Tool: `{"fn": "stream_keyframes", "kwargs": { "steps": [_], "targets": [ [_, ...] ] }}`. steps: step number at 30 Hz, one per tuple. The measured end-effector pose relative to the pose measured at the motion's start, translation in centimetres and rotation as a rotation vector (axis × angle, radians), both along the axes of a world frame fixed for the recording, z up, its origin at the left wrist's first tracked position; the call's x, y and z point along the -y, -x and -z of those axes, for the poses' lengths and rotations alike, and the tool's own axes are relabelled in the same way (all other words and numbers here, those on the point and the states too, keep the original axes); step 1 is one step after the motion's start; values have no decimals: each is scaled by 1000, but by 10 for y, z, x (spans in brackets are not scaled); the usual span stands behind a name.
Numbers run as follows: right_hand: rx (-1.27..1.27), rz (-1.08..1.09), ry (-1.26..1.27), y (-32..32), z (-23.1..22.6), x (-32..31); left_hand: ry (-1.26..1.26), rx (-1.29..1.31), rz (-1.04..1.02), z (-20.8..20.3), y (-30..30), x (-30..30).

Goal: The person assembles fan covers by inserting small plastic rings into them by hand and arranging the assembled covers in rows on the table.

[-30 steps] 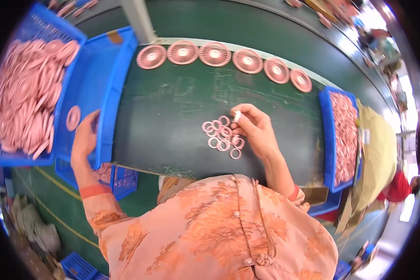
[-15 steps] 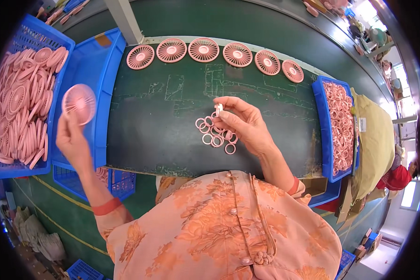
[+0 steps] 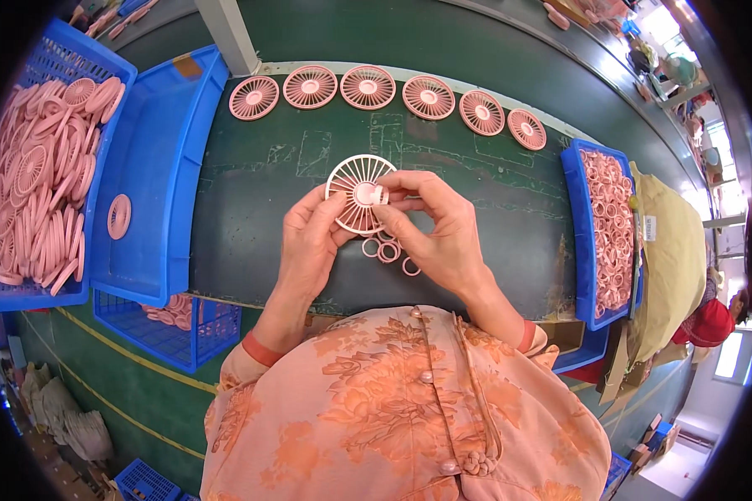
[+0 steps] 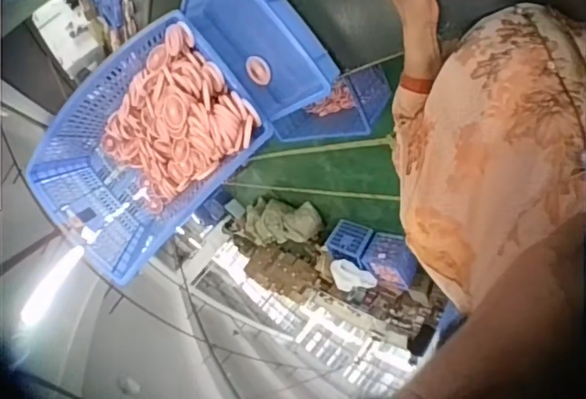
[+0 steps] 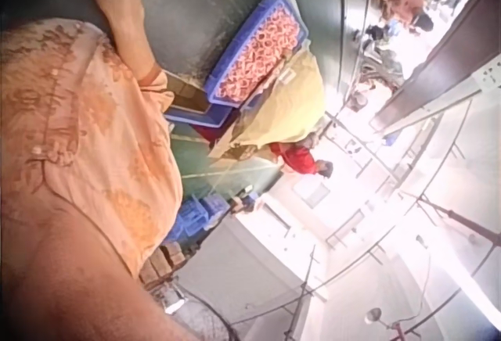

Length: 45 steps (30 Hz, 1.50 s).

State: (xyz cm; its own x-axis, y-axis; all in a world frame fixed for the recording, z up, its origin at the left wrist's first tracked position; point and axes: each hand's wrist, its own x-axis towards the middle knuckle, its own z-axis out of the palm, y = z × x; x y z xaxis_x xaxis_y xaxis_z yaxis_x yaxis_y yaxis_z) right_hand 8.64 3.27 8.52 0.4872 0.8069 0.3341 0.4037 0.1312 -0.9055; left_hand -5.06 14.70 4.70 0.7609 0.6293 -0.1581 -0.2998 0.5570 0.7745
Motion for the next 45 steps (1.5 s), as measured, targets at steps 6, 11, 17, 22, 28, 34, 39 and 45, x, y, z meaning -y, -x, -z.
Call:
{"fn": "stream_keyframes", "kwargs": {
  "steps": [6, 11, 17, 22, 28, 34, 39, 45],
  "targets": [
    [296, 64, 8, 1, 3, -5, -63, -16, -36, 1, -7, 11],
    [441, 99, 1, -4, -1, 3, -162, -142, -43, -5, -11, 18],
    [594, 43, -125, -11, 22, 0, -165, -223, -42, 0, -7, 11],
    [479, -37, -42, -16, 22, 13, -147, -98, 63, 10, -9, 10],
    [389, -122, -81, -29, 24, 19, -236, -127, 127, 15, -10, 7],
    [433, 122, -213, -23, 18, 26, -260, -89, 130, 17, -17, 12],
    [-534, -80, 36, -15, 33, 27, -460, -136, 77, 10, -20, 18],
    [-300, -50, 254, -39, 26, 48, -598, -187, 233, -7, -31, 24]
  ]
}}
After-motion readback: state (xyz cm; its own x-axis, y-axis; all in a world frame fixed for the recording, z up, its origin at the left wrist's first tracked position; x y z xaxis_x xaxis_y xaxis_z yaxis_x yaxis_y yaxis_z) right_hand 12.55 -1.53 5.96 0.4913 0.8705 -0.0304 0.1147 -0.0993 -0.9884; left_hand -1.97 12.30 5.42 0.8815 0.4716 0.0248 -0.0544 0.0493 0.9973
